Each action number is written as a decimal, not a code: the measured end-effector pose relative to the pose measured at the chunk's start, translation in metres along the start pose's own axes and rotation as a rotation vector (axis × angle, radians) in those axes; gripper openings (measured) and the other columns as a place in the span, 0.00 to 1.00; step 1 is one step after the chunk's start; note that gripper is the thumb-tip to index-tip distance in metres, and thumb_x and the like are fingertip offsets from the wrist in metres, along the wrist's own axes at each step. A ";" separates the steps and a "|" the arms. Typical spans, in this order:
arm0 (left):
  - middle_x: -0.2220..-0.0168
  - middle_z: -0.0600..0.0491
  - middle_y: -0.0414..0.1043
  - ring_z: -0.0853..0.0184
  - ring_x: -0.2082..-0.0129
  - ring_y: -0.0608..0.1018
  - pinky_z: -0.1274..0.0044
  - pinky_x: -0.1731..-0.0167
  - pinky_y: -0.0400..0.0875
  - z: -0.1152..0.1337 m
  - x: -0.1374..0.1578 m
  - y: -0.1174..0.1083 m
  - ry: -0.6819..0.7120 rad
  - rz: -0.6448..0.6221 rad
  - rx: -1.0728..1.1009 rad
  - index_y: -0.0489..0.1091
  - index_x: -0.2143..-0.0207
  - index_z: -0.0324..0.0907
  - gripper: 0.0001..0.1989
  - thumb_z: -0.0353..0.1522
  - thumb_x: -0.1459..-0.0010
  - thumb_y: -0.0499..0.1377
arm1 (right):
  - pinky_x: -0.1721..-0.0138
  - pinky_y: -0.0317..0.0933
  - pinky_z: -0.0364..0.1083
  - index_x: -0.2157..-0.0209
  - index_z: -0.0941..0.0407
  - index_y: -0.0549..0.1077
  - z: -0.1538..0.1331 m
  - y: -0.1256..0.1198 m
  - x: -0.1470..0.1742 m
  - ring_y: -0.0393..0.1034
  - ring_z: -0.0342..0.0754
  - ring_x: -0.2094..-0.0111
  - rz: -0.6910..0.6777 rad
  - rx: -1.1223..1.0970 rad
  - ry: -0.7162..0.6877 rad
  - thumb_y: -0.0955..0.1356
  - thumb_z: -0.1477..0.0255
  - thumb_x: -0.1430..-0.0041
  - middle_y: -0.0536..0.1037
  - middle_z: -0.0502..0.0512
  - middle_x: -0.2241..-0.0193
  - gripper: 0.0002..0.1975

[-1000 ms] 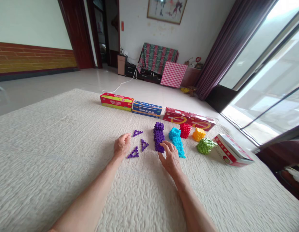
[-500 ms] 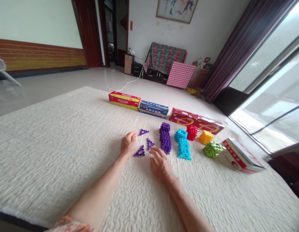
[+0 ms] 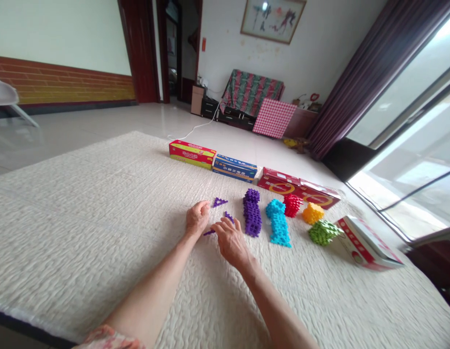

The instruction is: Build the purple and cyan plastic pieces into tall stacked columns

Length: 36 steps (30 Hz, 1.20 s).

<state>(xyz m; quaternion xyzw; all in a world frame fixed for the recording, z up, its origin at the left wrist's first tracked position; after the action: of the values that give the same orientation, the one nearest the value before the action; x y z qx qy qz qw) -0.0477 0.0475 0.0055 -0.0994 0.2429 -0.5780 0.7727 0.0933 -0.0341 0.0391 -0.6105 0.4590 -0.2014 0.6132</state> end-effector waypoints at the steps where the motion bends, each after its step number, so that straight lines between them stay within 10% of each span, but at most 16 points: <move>1: 0.60 0.47 0.80 0.64 0.59 0.80 0.75 0.54 0.71 0.000 0.000 0.000 0.001 0.000 0.003 0.77 0.58 0.38 0.17 0.27 0.44 0.50 | 0.47 0.54 0.56 0.52 0.54 0.69 0.001 -0.002 0.003 0.67 0.52 0.53 0.013 -0.018 0.011 0.58 0.83 0.39 0.76 0.57 0.60 0.17; 13: 0.60 0.49 0.80 0.65 0.60 0.80 0.76 0.55 0.70 -0.006 -0.001 0.003 -0.005 -0.016 -0.008 0.77 0.58 0.40 0.17 0.29 0.44 0.51 | 0.58 0.65 0.49 0.48 0.57 0.65 0.055 -0.021 0.072 0.70 0.50 0.59 0.071 -0.093 0.194 0.57 0.84 0.42 0.74 0.59 0.60 0.22; 36: 0.61 0.50 0.80 0.64 0.59 0.79 0.75 0.55 0.70 -0.008 -0.002 0.004 -0.010 -0.036 -0.072 0.77 0.58 0.42 0.17 0.31 0.44 0.51 | 0.56 0.67 0.51 0.49 0.54 0.70 0.085 -0.010 0.066 0.69 0.51 0.57 0.415 -0.043 0.341 0.60 0.77 0.41 0.71 0.59 0.58 0.19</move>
<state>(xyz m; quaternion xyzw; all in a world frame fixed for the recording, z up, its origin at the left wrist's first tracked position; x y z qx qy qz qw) -0.0492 0.0518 -0.0028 -0.1344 0.2576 -0.5824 0.7592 0.1977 -0.0416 0.0133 -0.4736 0.6751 -0.1615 0.5420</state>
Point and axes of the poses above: each hand's wrist, its own x-axis away from the middle knuckle, its own y-axis out of the palm, z = x × y, the point moved 1 cm from there along -x, towards the middle knuckle
